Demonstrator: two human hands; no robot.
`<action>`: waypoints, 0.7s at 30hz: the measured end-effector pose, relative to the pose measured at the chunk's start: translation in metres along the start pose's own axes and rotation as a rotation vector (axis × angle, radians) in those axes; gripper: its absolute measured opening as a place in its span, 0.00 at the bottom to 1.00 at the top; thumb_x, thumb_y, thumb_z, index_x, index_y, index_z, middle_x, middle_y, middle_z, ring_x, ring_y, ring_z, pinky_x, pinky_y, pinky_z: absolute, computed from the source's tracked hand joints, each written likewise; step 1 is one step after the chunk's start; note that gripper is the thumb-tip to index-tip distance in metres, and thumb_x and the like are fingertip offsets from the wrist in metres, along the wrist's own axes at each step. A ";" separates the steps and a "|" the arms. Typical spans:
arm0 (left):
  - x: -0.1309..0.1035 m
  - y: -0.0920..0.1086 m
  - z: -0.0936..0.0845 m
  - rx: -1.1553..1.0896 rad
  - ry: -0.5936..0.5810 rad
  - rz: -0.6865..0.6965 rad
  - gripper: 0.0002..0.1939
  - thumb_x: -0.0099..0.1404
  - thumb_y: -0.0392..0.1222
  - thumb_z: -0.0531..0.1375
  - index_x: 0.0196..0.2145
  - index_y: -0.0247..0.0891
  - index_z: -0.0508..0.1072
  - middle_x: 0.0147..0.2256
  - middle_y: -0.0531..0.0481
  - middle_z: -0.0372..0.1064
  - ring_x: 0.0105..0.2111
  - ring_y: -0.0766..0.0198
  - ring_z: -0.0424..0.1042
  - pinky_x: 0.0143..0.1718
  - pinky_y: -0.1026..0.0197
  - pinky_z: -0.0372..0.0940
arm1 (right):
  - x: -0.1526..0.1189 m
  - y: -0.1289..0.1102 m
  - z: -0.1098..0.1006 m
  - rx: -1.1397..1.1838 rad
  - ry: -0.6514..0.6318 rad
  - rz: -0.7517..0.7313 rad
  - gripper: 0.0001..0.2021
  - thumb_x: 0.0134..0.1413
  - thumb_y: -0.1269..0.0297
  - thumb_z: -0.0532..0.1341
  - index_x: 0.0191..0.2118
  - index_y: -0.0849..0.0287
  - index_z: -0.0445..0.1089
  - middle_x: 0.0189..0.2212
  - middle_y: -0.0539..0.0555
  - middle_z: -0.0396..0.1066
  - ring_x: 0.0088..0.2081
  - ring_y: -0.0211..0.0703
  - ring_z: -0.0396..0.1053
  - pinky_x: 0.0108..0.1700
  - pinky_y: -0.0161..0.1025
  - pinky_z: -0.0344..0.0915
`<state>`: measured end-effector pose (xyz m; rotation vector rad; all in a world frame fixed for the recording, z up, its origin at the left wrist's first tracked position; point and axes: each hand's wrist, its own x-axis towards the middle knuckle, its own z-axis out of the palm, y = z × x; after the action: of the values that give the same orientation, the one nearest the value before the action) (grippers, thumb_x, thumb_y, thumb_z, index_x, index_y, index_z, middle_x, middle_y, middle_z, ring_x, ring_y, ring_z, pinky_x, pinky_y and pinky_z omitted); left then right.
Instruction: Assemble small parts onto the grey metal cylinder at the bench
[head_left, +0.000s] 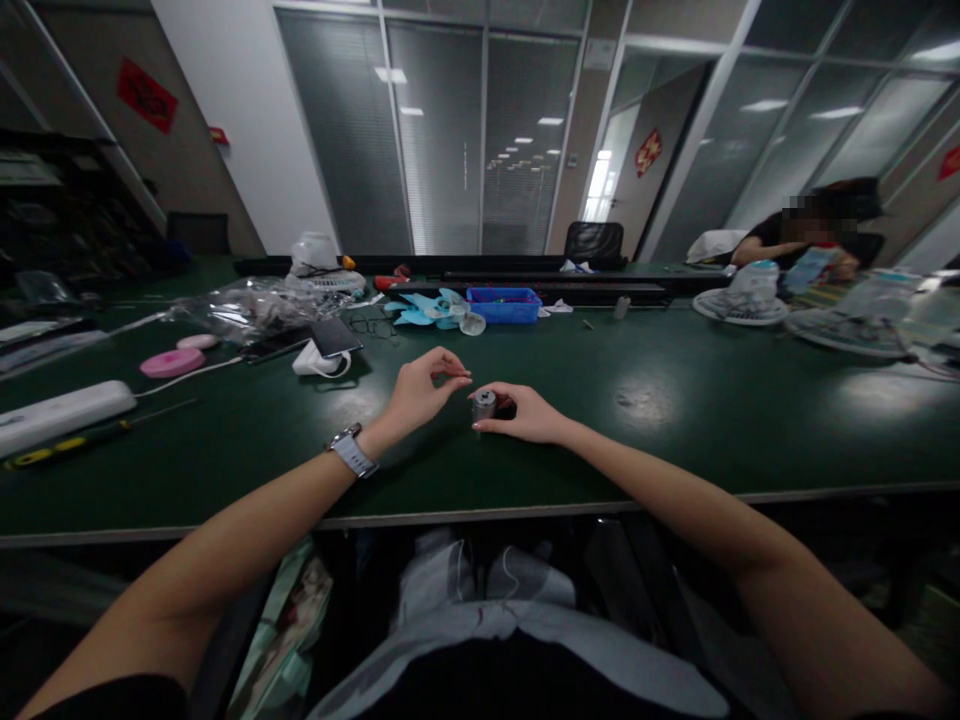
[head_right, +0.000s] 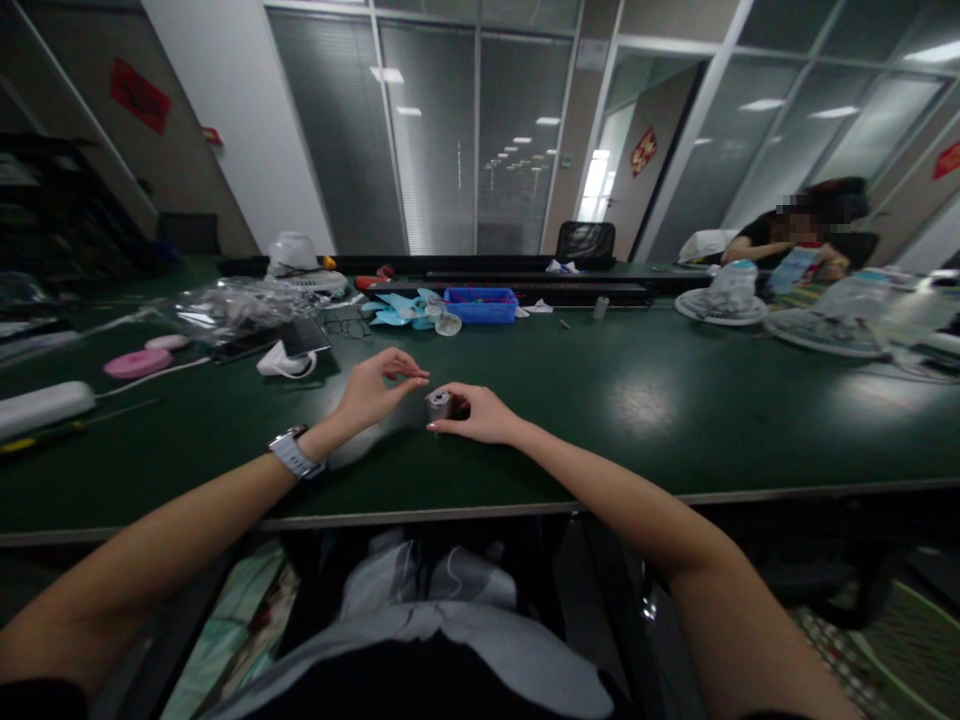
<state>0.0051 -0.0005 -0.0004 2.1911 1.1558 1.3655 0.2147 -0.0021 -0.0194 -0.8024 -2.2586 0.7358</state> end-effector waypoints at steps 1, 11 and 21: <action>-0.001 0.006 0.002 -0.067 -0.004 0.023 0.10 0.58 0.43 0.63 0.35 0.38 0.68 0.34 0.47 0.76 0.37 0.59 0.76 0.39 0.58 0.68 | 0.000 0.001 0.000 -0.001 -0.001 -0.006 0.23 0.48 0.55 0.66 0.48 0.60 0.69 0.42 0.55 0.73 0.41 0.43 0.71 0.45 0.42 0.67; -0.007 0.021 0.009 -0.189 -0.137 0.074 0.06 0.61 0.41 0.60 0.34 0.37 0.69 0.34 0.48 0.73 0.36 0.61 0.73 0.40 0.58 0.68 | -0.001 0.001 0.002 -0.002 0.018 -0.008 0.20 0.47 0.56 0.67 0.44 0.62 0.68 0.36 0.53 0.71 0.38 0.42 0.70 0.42 0.40 0.68; -0.009 0.024 0.006 -0.143 -0.234 0.047 0.10 0.67 0.44 0.54 0.44 0.39 0.68 0.39 0.47 0.74 0.42 0.59 0.73 0.43 0.58 0.65 | 0.000 0.005 0.003 0.014 0.023 -0.004 0.22 0.47 0.55 0.67 0.45 0.63 0.68 0.36 0.54 0.72 0.37 0.41 0.71 0.43 0.41 0.68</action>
<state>0.0195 -0.0211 0.0060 2.2157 0.9001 1.1344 0.2145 -0.0002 -0.0245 -0.7963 -2.2314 0.7360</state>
